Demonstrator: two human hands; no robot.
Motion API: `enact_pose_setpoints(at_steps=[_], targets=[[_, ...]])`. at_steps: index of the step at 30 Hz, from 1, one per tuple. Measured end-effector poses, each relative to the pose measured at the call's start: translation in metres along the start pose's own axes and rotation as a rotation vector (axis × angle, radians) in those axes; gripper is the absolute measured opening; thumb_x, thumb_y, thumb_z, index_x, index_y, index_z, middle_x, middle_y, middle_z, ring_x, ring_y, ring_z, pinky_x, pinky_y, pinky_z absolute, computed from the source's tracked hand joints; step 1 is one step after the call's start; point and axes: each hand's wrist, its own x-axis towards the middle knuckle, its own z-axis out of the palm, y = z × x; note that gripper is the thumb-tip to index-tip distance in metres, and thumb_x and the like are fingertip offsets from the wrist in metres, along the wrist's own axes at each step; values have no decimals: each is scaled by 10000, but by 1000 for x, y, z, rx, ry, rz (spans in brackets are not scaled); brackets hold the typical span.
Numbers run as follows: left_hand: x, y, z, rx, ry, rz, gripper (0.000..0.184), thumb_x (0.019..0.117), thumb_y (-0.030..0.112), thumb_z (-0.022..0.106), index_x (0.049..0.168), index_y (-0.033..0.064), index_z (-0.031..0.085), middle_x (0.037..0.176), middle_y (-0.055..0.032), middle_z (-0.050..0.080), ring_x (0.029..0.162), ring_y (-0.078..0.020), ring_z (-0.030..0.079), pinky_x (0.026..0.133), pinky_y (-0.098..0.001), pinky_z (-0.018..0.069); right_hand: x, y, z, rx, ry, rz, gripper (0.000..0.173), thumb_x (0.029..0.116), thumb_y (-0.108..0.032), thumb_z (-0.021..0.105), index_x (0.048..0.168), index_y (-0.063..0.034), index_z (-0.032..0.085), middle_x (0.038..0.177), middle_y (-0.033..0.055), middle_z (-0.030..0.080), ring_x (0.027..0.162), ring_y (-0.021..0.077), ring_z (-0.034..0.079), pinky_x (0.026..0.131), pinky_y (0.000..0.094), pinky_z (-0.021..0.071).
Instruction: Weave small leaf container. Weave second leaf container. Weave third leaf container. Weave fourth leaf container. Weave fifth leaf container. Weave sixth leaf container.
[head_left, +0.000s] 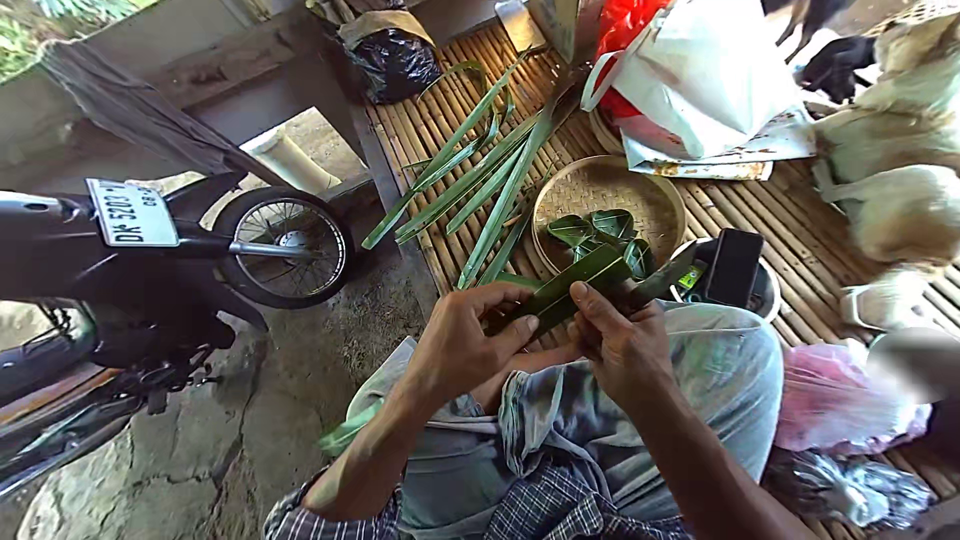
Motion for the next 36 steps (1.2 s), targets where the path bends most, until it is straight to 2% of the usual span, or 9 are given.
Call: enact_pose_setpoints(at_steps=[4, 9, 16, 23, 25, 27, 30, 32, 36], targets=[[10, 8, -11, -435, -105, -237, 153, 885, 61, 745, 1022, -5, 725, 877, -118, 736, 780, -170, 706, 727, -312, 607, 1, 0, 4, -51, -52, -81, 81, 964, -89, 703, 1029, -41, 705, 633, 77, 562, 449, 83, 435, 422, 236, 410], [17, 9, -8, -262, -22, -324, 87, 814, 95, 754, 889, 53, 744, 743, -77, 724, 646, -145, 682, 592, -302, 573, -3, 9, 5, -270, -67, -258, 128, 953, -86, 732, 1059, -14, 723, 717, 104, 653, 479, 122, 503, 433, 266, 453], [26, 6, -6, -304, -31, -322, 67, 909, 32, 736, 970, 5, 730, 778, -114, 736, 646, -151, 693, 607, -289, 587, -4, 37, -7, -757, -218, -923, 159, 955, -34, 679, 1079, -46, 779, 1162, 146, 745, 1052, 195, 736, 871, 313, 640], [4, 12, 6, 205, 59, -22, 290, 932, 242, 735, 1213, 210, 673, 1121, 107, 721, 989, -33, 694, 863, -290, 611, 14, 28, -13, -831, -20, -871, 114, 946, -147, 730, 994, -45, 749, 755, 1, 680, 573, 10, 534, 522, 189, 465], [-22, 23, 25, 243, 191, 120, 166, 938, 251, 700, 1079, 165, 711, 993, 70, 703, 892, -55, 673, 787, -296, 596, 22, 24, -17, -880, 71, -866, 121, 931, -145, 740, 962, -28, 735, 702, -9, 648, 542, 2, 502, 494, 179, 438], [-51, 30, 56, -127, 58, 95, 111, 956, 178, 692, 1010, 83, 711, 894, 34, 713, 777, -55, 686, 705, -253, 613, 27, 21, -19, -901, 141, -857, 122, 920, -133, 748, 943, -16, 720, 655, -23, 597, 516, -1, 463, 470, 175, 400], [-63, 4, 109, -861, -116, -203, 378, 979, 143, 682, 1283, -59, 586, 1104, -161, 718, 949, -243, 719, 862, -409, 616, 29, 19, -19, -936, 154, -791, 142, 923, -142, 753, 1010, -38, 711, 692, -38, 614, 535, 0, 481, 496, 185, 426], [-53, -10, 130, -1189, 121, -282, 498, 998, 120, 629, 1444, -43, 479, 1246, -218, 665, 1112, -311, 675, 1011, -478, 549, 27, 21, -21, -933, 115, -757, 175, 915, -144, 770, 1055, -57, 711, 758, -34, 667, 579, 18, 547, 550, 221, 494], [-26, -8, 132, -1557, 620, -273, 245, 1049, 92, 514, 1214, -63, 607, 1166, -250, 686, 1056, -321, 705, 990, -461, 560, 24, 25, -24, -827, 40, -796, 146, 889, -81, 771, 1018, -35, 719, 817, 11, 708, 653, 69, 643, 609, 272, 584]])
